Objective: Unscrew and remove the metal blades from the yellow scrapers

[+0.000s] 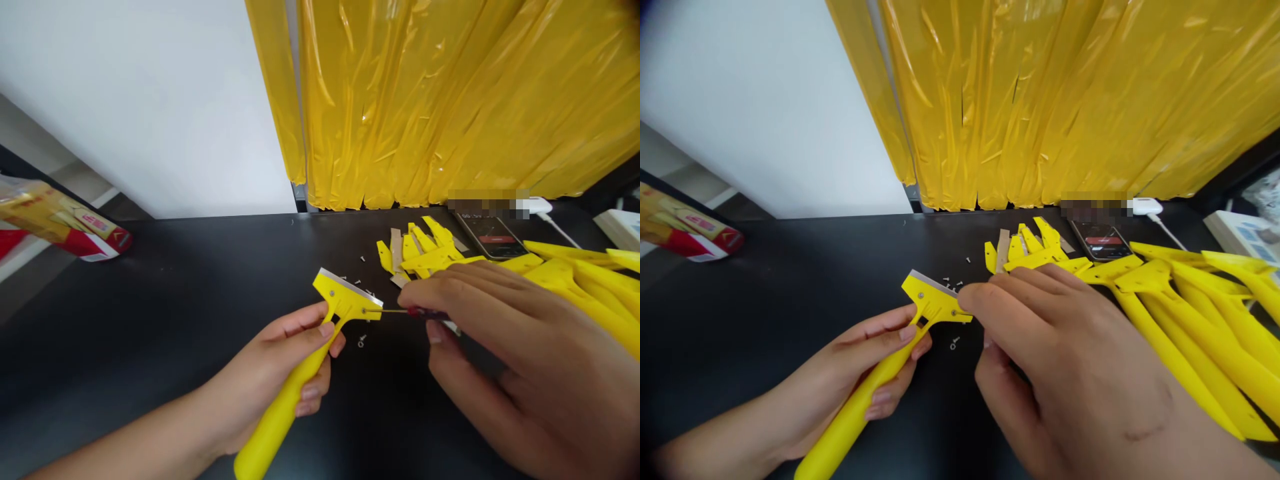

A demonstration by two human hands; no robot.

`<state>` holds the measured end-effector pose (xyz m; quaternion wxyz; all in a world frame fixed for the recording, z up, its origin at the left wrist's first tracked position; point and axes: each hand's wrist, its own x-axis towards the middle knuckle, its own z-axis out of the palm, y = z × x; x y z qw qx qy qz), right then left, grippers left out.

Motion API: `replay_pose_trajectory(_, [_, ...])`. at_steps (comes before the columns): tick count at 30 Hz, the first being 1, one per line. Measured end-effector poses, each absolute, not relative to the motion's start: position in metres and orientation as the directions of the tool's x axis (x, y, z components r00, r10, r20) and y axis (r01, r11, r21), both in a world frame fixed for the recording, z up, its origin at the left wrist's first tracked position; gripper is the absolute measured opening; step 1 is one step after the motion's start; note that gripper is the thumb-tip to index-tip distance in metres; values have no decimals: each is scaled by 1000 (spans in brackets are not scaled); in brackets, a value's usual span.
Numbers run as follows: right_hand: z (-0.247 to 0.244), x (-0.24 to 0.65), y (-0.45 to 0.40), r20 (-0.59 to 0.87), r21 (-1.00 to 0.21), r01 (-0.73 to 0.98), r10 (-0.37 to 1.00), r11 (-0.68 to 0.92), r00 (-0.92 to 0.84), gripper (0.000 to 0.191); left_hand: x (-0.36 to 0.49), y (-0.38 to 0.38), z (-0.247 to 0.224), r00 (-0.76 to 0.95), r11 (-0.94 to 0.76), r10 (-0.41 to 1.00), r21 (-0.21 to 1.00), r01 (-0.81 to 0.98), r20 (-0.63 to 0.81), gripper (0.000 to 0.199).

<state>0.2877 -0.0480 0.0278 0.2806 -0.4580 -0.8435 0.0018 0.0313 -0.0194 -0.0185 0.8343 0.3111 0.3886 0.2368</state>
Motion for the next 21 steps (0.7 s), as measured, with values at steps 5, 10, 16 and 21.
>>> replay_pose_trajectory(5, [22,291,-49,526,-261,815,784,517,-329,27,32,-18,-18,587,693,637,706,-150,-500,19])
replay_pose_trajectory(10, [20,294,-53,470,-279,847,834,452,-290,18,33,-18,-18,569,689,650,707,-162,-504,17])
replay_pose_trajectory(16, [23,292,-48,498,-302,829,820,471,-284,16,32,-18,-19,571,689,648,708,-157,-504,16])
replay_pose_trajectory(21, [22,293,-48,503,-295,821,810,489,-302,18,32,-18,-20,579,696,637,703,-146,-510,17])
